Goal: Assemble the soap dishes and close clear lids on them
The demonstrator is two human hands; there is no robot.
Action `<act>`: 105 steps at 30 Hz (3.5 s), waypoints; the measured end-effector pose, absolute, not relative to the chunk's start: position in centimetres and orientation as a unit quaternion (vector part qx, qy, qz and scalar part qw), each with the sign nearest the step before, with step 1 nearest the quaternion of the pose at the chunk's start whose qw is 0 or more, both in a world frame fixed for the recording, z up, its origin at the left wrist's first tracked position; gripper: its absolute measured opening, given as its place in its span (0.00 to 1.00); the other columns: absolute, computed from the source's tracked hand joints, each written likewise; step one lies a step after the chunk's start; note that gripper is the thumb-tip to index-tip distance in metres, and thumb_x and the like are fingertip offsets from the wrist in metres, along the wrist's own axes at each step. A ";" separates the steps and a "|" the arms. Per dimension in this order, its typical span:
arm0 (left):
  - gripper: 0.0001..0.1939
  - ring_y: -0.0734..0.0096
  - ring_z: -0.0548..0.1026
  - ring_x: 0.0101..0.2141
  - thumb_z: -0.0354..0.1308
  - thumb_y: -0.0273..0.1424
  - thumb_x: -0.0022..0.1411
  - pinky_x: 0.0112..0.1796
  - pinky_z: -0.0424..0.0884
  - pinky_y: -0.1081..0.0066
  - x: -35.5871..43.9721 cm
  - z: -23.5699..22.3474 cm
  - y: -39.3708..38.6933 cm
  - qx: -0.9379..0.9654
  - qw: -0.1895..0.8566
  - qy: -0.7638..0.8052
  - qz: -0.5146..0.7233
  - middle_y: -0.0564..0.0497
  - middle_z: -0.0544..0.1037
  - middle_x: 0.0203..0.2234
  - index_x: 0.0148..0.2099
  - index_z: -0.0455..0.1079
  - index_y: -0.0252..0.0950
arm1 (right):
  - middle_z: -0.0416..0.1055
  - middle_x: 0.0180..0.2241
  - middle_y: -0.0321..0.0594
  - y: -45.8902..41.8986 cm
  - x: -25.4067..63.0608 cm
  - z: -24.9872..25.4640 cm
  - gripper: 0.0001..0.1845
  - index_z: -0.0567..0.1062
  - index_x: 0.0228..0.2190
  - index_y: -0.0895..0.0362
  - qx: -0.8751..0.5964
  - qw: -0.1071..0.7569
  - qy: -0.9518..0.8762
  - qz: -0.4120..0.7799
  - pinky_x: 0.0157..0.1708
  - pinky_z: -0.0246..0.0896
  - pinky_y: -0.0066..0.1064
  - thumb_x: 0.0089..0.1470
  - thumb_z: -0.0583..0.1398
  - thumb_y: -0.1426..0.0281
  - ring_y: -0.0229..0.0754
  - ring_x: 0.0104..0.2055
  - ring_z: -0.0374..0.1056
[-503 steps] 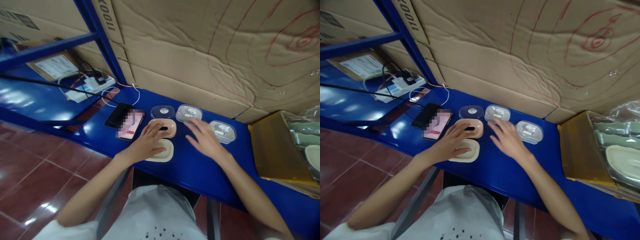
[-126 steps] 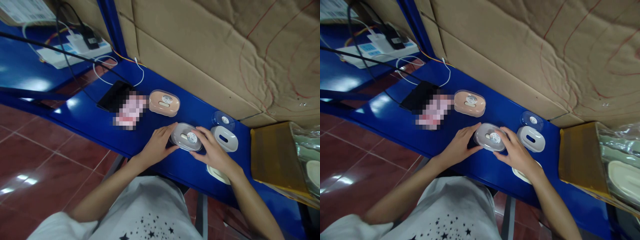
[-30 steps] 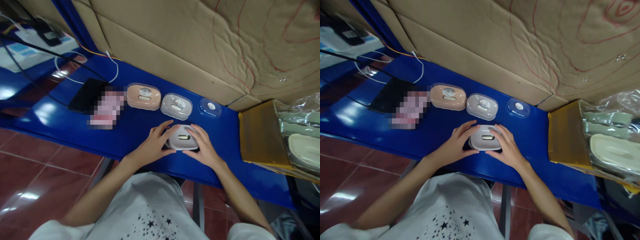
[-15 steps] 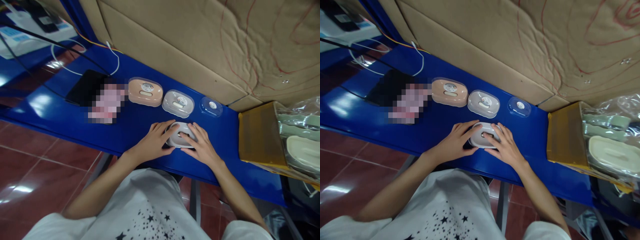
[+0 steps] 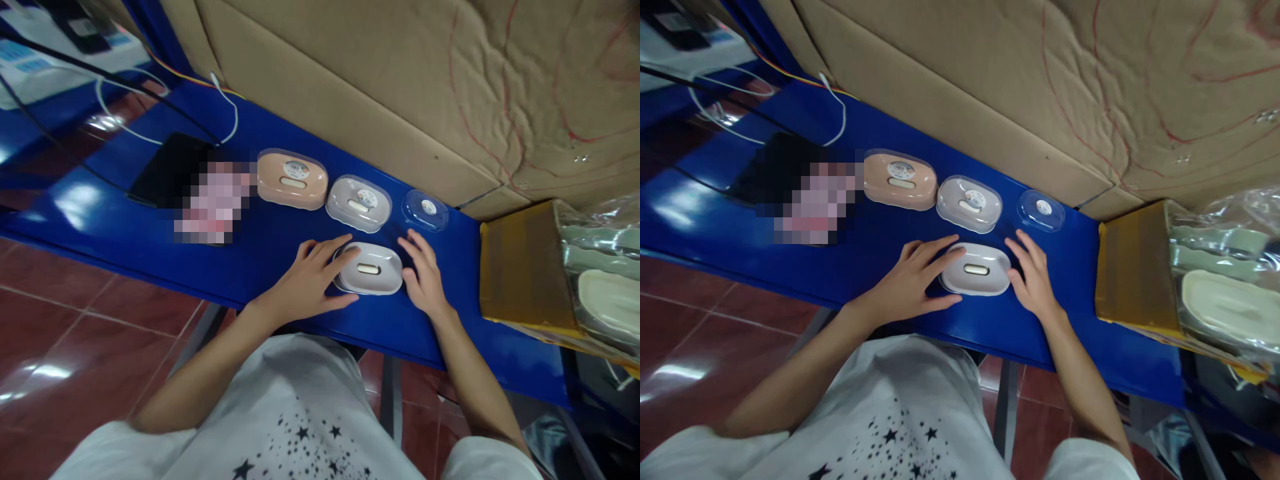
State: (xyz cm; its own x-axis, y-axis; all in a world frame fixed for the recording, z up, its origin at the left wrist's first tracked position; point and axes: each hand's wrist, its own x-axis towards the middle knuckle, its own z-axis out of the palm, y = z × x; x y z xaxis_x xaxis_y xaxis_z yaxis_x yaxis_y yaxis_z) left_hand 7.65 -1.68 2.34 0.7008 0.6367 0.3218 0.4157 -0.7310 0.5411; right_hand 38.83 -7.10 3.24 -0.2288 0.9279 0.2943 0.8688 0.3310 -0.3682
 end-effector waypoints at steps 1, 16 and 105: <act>0.36 0.42 0.68 0.67 0.66 0.44 0.70 0.65 0.59 0.45 7.6 2.3 -1.6 0.895 0.217 0.295 0.253 0.34 0.62 0.73 0.74 0.61 0.41 | 0.59 0.74 0.50 -6.7 39.5 3.0 0.33 0.61 0.73 0.45 -0.600 0.238 -0.762 0.048 0.71 0.55 0.60 0.74 0.48 0.49 0.60 0.75 0.57; 0.30 0.45 0.69 0.67 0.68 0.38 0.70 0.65 0.59 0.47 7.7 2.1 -1.6 0.903 0.208 0.295 0.232 0.36 0.67 0.71 0.69 0.64 0.40 | 0.72 0.61 0.54 -5.0 42.7 2.6 0.32 0.70 0.65 0.50 -0.699 0.187 -0.686 -0.077 0.64 0.55 0.59 0.68 0.58 0.47 0.62 0.65 0.66; 0.42 0.47 0.67 0.70 0.64 0.46 0.73 0.65 0.67 0.49 7.5 2.1 -1.1 0.879 0.274 0.274 0.278 0.37 0.64 0.73 0.80 0.51 0.45 | 0.58 0.75 0.45 -9.5 35.1 5.3 0.43 0.47 0.77 0.34 -0.495 0.128 -0.858 0.033 0.67 0.60 0.64 0.71 0.61 0.62 0.64 0.73 0.57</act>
